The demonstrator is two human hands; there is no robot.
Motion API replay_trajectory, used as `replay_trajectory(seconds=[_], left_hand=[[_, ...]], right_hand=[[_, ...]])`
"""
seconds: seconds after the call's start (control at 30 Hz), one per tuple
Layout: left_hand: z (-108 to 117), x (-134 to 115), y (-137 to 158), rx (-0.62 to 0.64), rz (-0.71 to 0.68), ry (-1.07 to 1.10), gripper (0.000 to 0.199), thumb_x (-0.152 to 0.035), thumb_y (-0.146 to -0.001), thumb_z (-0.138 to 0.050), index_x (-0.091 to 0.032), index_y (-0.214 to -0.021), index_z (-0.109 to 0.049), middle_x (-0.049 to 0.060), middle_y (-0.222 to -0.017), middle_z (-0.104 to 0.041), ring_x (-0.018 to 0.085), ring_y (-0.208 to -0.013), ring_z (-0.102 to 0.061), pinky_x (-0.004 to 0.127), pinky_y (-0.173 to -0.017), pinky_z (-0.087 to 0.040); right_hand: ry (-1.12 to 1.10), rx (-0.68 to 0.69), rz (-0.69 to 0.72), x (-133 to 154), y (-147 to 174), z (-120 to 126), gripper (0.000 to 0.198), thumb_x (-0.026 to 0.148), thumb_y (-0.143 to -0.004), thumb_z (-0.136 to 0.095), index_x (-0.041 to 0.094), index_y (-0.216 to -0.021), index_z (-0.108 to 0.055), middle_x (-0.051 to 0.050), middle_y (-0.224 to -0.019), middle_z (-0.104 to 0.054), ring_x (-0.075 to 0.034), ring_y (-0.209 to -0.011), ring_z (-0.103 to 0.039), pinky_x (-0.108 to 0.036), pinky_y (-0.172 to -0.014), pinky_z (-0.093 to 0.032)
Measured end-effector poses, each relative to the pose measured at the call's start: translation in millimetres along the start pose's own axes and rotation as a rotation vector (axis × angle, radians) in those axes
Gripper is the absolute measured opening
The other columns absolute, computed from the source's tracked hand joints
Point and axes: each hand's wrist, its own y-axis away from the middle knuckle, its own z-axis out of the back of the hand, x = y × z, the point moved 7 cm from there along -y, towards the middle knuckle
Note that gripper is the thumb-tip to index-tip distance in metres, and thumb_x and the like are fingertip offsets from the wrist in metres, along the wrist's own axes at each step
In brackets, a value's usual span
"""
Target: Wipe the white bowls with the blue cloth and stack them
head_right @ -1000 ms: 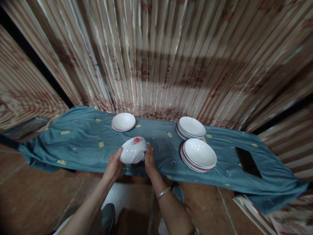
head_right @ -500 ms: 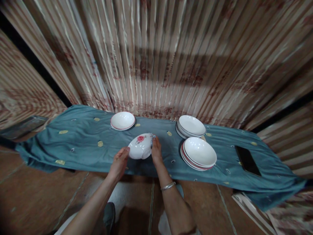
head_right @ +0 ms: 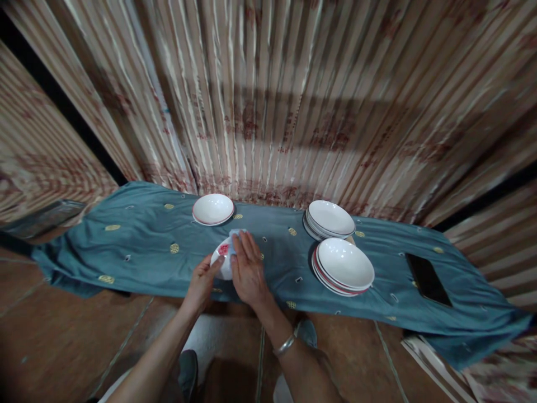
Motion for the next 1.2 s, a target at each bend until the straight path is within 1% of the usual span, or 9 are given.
replay_trajectory(seconds=[0.1,0.17,0.33,0.57,0.7,0.8,0.87,1.0,1.2], left_hand=[[9.3,1.5,-2.7,-0.004,-0.048,0.012,0.041,-0.040,-0.058,-0.079,-0.017,-0.090,-0.071,0.001,-0.074,-0.072,0.015,-0.068,-0.064,0.023,-0.062,-0.046],[12.4,2.2,-3.8,0.009,-0.067,0.026,0.038,-0.039,-0.060,-0.079,-0.017,-0.090,-0.071,0.001,-0.075,-0.072,0.015,-0.070,-0.064,0.023,-0.065,-0.047],[7.7,3.8,-4.6,0.032,-0.003,0.053,0.042,-0.041,-0.061,-0.079,-0.016,-0.093,-0.071,0.003,-0.070,-0.072,0.018,-0.067,-0.066,0.027,-0.064,-0.049],[3.3,-1.5,-3.8,-0.020,0.040,0.098,0.048,-0.041,-0.055,-0.083,-0.012,-0.091,-0.072,0.009,-0.079,-0.075,0.025,-0.082,-0.069,0.034,-0.075,-0.052],[6.2,-5.7,-2.7,-0.082,0.044,0.114,0.048,-0.039,-0.049,-0.086,-0.012,-0.086,-0.073,0.009,-0.081,-0.075,0.028,-0.091,-0.068,0.036,-0.082,-0.052],[7.7,-8.0,-2.8,-0.120,0.051,0.149,0.046,-0.038,-0.046,-0.087,-0.011,-0.081,-0.073,0.009,-0.079,-0.075,0.029,-0.092,-0.068,0.038,-0.085,-0.051],[10.0,-8.1,-3.3,-0.159,0.045,0.172,0.045,-0.039,-0.044,-0.087,-0.012,-0.077,-0.073,0.008,-0.075,-0.075,0.028,-0.089,-0.068,0.037,-0.085,-0.051],[9.7,-1.5,-3.5,-0.180,0.048,0.173,0.046,-0.046,-0.048,-0.084,-0.011,-0.076,-0.073,0.008,-0.074,-0.074,0.027,-0.087,-0.068,0.037,-0.084,-0.052],[-2.1,8.8,-1.2,-0.107,0.073,0.145,0.048,-0.048,-0.053,-0.082,-0.013,-0.084,-0.072,0.009,-0.081,-0.075,0.026,-0.089,-0.068,0.036,-0.083,-0.051]], right_hand=[[0.113,0.067,0.139,22.6,5.6,-7.5,0.049,0.023,-0.095,-0.035,0.020,-0.144,-0.035,-0.007,-0.151,-0.035,-0.022,-0.143,-0.019,-0.048,-0.116,-0.021],[0.149,0.100,0.177,27.1,6.1,-10.5,0.048,0.022,-0.095,-0.037,0.022,-0.143,-0.038,-0.007,-0.148,-0.039,-0.022,-0.143,-0.022,-0.048,-0.116,-0.019],[0.088,0.084,0.079,10.5,-2.4,-4.6,0.047,0.024,-0.096,-0.033,0.024,-0.143,-0.037,-0.004,-0.150,-0.037,-0.020,-0.142,-0.024,-0.046,-0.117,-0.016],[-0.364,-0.057,-0.280,-40.9,-7.6,-8.3,0.045,0.037,-0.097,-0.030,0.026,-0.138,-0.044,-0.002,-0.146,-0.043,-0.016,-0.136,-0.035,-0.039,-0.116,-0.023],[-0.707,-0.163,-0.606,-82.1,6.1,-30.7,0.054,0.054,-0.091,-0.037,0.022,-0.132,-0.053,-0.004,-0.137,-0.054,-0.018,-0.130,-0.046,-0.034,-0.112,-0.030],[-0.813,-0.207,-0.849,-104.5,26.7,-51.9,0.062,0.064,-0.081,-0.047,0.022,-0.124,-0.061,-0.005,-0.134,-0.057,-0.022,-0.130,-0.045,-0.037,-0.113,-0.029],[-0.836,-0.248,-0.942,-113.0,38.3,-60.2,0.064,0.067,-0.075,-0.053,0.023,-0.119,-0.064,-0.005,-0.133,-0.057,-0.023,-0.131,-0.045,-0.040,-0.113,-0.029],[-0.877,-0.298,-0.903,-117.8,38.7,-59.2,0.061,0.066,-0.074,-0.057,0.022,-0.115,-0.067,-0.007,-0.130,-0.059,-0.023,-0.124,-0.052,-0.042,-0.107,-0.037],[-0.783,-0.356,-0.749,-119.4,18.9,-28.8,0.051,0.058,-0.079,-0.057,0.021,-0.110,-0.070,-0.007,-0.120,-0.066,-0.023,-0.116,-0.059,-0.040,-0.101,-0.045]])
